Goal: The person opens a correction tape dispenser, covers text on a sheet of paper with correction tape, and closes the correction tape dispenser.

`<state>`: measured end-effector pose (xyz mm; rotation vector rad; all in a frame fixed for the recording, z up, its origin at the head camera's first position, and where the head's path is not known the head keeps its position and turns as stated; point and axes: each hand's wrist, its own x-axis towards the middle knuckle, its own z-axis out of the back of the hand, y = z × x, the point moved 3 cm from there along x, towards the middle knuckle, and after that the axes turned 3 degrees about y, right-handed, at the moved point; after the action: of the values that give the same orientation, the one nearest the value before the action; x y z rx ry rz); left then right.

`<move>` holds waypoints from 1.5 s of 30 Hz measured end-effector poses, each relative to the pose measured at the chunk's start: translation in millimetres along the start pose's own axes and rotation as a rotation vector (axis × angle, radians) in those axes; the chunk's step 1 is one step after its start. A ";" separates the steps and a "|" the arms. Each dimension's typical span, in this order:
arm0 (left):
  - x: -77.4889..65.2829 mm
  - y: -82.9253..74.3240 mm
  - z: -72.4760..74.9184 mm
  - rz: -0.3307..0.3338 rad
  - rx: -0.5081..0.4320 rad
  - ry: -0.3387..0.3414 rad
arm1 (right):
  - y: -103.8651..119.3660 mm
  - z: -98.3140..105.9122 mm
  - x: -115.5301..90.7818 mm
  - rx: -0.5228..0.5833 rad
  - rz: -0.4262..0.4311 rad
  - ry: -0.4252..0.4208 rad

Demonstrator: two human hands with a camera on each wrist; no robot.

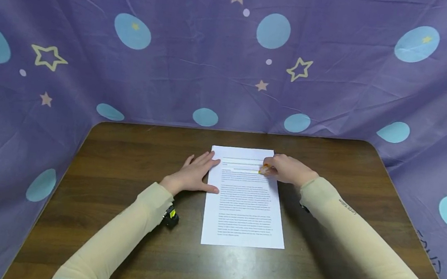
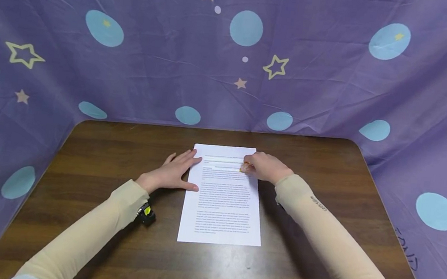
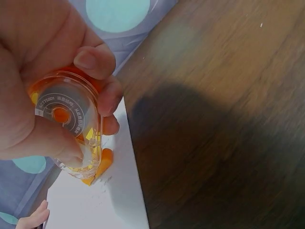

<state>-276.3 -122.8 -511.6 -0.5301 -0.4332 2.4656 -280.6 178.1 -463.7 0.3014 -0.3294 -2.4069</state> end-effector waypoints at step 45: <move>-2.8 -3.7 2.5 0.004 0.024 0.003 | 51.4 12.9 42.4 0.026 0.104 0.024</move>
<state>-273.6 -122.1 -507.1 -0.5257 -0.4007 2.4704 -285.1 114.3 -440.9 0.3165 -0.3574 -2.2965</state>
